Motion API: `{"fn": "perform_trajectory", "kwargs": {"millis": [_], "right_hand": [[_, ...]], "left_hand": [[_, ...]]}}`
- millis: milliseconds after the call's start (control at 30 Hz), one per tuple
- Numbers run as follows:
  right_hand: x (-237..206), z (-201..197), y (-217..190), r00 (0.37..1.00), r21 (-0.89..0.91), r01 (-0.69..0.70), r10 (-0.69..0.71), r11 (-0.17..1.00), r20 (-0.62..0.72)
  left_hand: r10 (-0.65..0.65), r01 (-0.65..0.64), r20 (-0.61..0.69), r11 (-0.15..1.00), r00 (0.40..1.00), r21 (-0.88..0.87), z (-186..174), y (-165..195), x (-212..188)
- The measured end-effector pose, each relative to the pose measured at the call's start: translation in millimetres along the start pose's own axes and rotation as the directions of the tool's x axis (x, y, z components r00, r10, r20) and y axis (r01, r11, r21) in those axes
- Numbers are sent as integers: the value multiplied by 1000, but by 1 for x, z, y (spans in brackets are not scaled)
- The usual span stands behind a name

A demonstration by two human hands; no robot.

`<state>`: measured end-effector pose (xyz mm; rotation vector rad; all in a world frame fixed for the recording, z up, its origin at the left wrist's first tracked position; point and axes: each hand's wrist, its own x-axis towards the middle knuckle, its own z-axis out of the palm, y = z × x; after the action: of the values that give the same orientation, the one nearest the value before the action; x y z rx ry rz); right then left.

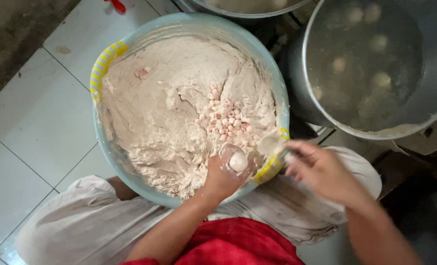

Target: The person sits on the floor and portions dough from a large basin using a hand scoop, shaping balls by hand. They drop the formed balls into a pot of water, and at one point tip small balls from a blue tray back into the dough basin before resuming scooping and shaping.

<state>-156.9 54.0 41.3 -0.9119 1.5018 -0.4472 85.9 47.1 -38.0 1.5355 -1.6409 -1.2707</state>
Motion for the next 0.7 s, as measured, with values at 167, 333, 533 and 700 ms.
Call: {"fn": "perform_trajectory", "kwargs": {"millis": [167,333,533,700], "right_hand": [[-8,35,1,849,-383,496,-527,779,28],[-6,44,13,968,-181,230,-206,956,144],[19,28,36,978,106,-61,38,993,205],[30,-61,14,962,-35,69,-76,997,-262]], "left_hand": [[200,-194,-36,973,979,122,1,6,4],[12,-30,118,988,993,151,1,4,7],[-58,19,80,906,995,422,-5,4,-1],[-7,-89,257,929,966,360,-23,-8,-1]]}}
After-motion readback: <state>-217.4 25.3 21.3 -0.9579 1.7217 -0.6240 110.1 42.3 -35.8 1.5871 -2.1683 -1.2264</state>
